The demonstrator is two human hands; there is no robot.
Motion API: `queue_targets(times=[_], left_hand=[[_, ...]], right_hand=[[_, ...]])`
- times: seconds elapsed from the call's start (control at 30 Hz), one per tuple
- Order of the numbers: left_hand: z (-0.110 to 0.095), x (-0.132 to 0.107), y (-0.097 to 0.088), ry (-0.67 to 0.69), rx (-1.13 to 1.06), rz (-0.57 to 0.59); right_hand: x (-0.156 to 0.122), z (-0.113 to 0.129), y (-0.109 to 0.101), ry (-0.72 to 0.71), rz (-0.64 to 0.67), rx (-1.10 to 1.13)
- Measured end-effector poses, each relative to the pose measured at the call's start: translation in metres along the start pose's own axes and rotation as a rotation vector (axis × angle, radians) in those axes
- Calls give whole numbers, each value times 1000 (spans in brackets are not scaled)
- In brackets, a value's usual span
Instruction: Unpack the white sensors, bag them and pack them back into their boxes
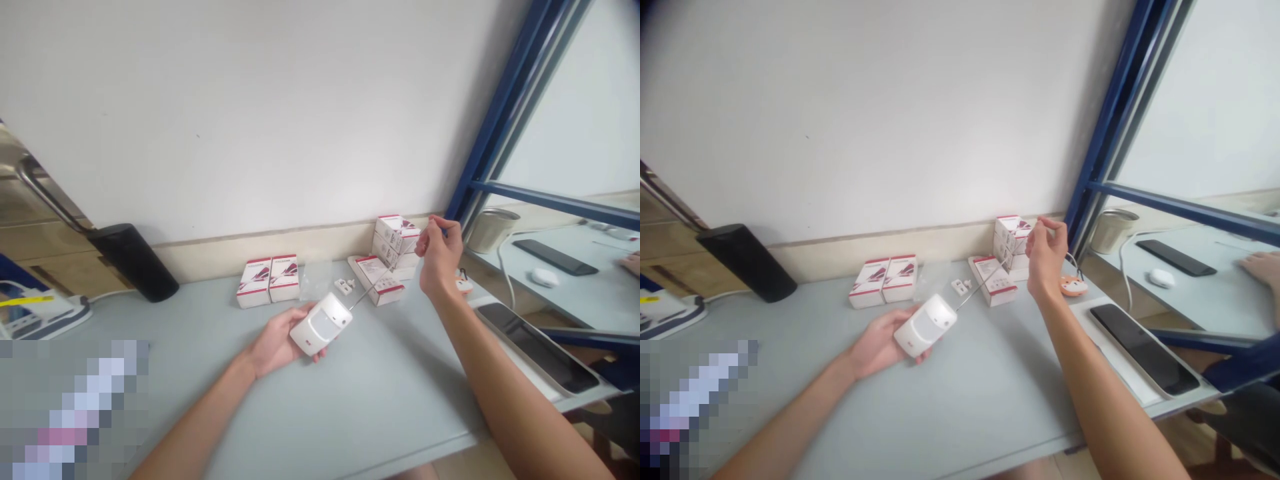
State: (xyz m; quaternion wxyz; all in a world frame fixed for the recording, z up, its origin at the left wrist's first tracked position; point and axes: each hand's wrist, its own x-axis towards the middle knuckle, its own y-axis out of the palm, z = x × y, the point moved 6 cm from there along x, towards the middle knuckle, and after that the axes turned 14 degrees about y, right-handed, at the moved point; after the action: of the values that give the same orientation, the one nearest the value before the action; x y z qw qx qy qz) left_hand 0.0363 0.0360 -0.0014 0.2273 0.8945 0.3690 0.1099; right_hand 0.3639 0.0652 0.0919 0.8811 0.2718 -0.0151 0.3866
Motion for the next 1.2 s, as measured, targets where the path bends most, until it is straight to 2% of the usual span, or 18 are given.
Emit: queue_targets(times=[0.27, 0.5, 0.63, 0.73, 0.93, 1.03, 1.2], left_hand=[[-2, -2, -5, 11, -46, -131], [-5, -4, -13, 12, -173, -272], [-7, -3, -13, 33, -210, -271], [-11, -2, -13, 82, -228, -258], [-14, -2, -19, 143, -254, -295], [-16, -3, -21, 167, -257, -316], [-18, -4, -18, 177, -294, -314]], right_hand=[[-12, 2, 8, -51, 13, -25], [-55, -8, 40, -43, 210, -85], [-81, -26, 54, -19, 302, -243], [-101, -42, 63, 5, 424, -336], [-136, -60, 72, 50, 607, -451], [-143, -66, 73, 86, 657, -456], [-143, -69, 72, 40, 657, -506]])
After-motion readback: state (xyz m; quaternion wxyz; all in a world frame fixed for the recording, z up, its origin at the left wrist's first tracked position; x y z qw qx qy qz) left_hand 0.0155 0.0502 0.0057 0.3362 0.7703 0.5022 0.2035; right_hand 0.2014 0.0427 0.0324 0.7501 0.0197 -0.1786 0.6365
